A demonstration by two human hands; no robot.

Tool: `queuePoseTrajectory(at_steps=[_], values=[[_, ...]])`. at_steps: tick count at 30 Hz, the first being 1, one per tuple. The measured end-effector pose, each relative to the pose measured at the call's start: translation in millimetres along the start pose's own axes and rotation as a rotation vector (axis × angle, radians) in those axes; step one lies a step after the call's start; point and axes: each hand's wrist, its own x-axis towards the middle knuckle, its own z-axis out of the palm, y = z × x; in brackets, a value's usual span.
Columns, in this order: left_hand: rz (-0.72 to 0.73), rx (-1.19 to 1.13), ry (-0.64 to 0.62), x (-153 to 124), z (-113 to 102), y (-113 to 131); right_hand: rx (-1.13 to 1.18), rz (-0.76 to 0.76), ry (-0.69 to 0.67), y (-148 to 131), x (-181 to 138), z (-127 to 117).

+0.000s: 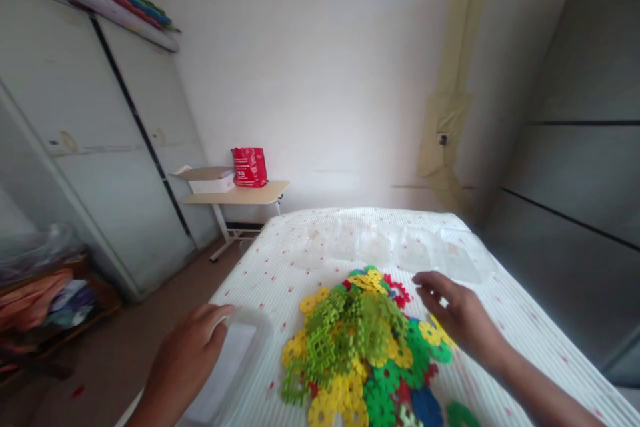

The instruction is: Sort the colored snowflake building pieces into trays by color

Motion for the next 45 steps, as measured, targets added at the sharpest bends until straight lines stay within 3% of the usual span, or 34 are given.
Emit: queuePoseTrajectory(at_steps=[2,6,11,16,21,25,36,45], values=[[0.128,-0.085,-0.024,11.9,0.8,35.2,-0.276,0.027,0.061,33.8,2.1,-15.9],[0.350,-0.204,-0.122,35.0,12.4,123.7,-0.643,0.106,-0.047,83.6,7.6,-29.1],[0.629,-0.155,-0.205,64.2,43.1,227.6,-0.823,0.189,-0.184,104.9,18.5,-17.0],[0.651,0.051,-0.160,88.8,82.3,287.8,-0.844,0.296,-0.267,115.3,26.1,-1.6],[0.635,0.092,-0.203,102.9,114.4,307.3,-0.777,0.284,-0.265,122.3,28.0,5.8],[0.641,0.079,-0.254,107.5,128.3,314.3,-0.750,0.245,-0.230,123.5,29.2,5.3],[0.688,-0.023,-0.330,98.3,146.1,338.4,-0.687,0.155,-0.203,158.3,23.0,-11.4],[0.785,-0.080,-0.369,84.9,145.5,350.7,-0.707,0.027,-0.218,184.7,11.5,-27.2]])
